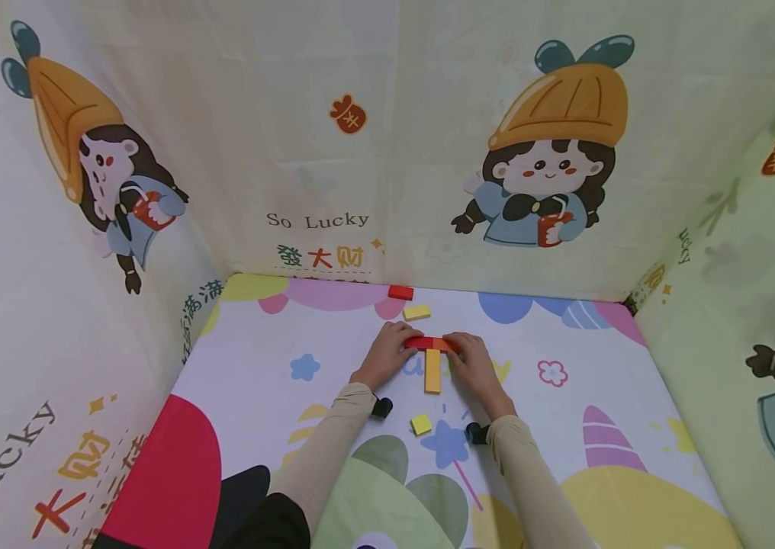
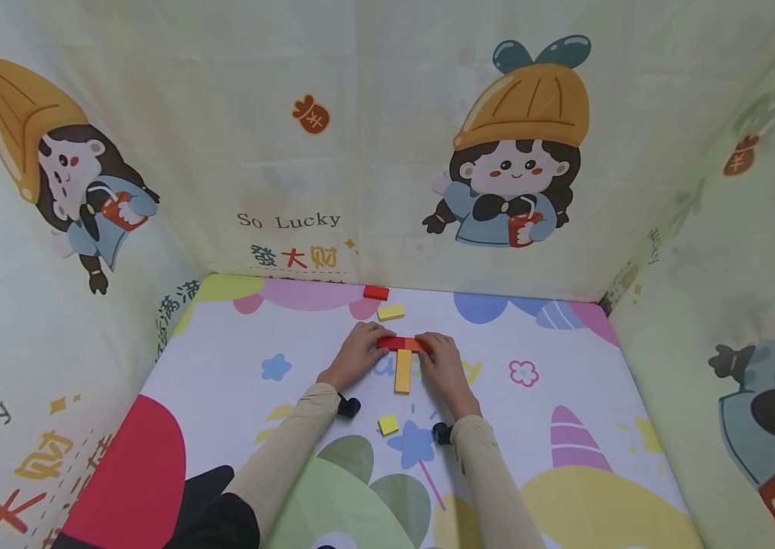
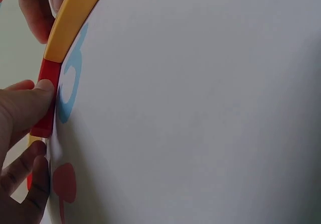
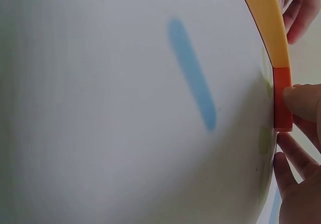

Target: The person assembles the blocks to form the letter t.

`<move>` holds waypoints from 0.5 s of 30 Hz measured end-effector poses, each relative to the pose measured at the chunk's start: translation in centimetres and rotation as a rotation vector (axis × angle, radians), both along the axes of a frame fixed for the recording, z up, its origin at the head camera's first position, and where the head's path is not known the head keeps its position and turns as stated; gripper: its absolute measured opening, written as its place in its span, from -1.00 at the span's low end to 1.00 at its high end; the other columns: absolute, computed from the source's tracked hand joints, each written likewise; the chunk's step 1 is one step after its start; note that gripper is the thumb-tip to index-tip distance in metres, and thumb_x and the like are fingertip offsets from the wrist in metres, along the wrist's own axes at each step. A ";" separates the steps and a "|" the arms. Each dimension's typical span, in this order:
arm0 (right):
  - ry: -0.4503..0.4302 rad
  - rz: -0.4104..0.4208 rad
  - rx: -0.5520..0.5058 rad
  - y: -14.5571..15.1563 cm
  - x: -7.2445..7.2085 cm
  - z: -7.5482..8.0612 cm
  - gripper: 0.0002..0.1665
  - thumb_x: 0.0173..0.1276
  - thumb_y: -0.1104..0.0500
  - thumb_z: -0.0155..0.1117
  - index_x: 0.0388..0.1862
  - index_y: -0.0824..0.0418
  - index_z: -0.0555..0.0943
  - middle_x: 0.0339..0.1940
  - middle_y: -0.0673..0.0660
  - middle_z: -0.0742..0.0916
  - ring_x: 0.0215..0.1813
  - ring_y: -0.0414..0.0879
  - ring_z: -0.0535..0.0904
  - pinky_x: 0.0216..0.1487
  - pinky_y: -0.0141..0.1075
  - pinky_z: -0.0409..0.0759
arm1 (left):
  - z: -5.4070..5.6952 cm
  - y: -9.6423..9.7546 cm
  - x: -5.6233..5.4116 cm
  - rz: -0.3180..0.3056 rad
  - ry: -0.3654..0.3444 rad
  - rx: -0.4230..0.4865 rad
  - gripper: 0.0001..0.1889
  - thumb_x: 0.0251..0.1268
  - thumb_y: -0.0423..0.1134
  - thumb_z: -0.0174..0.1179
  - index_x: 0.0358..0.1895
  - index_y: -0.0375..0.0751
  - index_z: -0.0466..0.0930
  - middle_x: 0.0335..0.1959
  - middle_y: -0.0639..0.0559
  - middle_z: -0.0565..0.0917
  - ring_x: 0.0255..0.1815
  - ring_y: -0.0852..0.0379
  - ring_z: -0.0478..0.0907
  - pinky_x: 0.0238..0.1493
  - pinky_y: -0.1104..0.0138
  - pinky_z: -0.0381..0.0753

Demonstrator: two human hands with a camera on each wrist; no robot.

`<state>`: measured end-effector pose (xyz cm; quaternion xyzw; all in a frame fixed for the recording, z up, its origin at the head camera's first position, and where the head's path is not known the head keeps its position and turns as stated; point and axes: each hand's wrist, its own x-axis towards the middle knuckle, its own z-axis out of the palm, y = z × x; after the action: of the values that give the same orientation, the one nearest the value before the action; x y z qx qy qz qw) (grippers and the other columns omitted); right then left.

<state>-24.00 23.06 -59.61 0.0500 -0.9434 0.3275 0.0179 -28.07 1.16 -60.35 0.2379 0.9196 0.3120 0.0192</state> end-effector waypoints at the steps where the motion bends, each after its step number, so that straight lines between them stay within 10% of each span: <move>1: 0.006 0.004 -0.001 0.0 0.0 0.0 -0.52 0.51 0.22 0.31 0.37 0.19 0.60 0.33 0.23 0.68 0.48 0.23 0.42 0.54 0.17 0.41 | 0.0 0.1 0.0 -0.005 0.008 -0.002 -0.56 0.48 -0.08 0.31 0.37 0.16 0.59 0.30 0.12 0.61 0.30 0.11 0.42 0.37 0.25 0.56; 15: 0.014 0.032 -0.025 -0.3 0.2 0.1 -0.51 0.43 0.08 0.43 0.29 0.18 0.65 0.39 0.22 0.64 0.50 0.22 0.37 0.57 0.20 0.34 | -0.4 1.6 0.8 0.069 0.081 -0.016 -0.58 0.38 0.10 0.37 0.24 0.16 0.69 0.23 0.12 0.66 0.31 0.02 0.46 0.31 0.05 0.55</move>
<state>-23.81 22.76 -59.46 0.0671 -0.9382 0.3390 0.0196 -27.31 2.71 -60.79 0.2185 0.9298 0.2950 -0.0268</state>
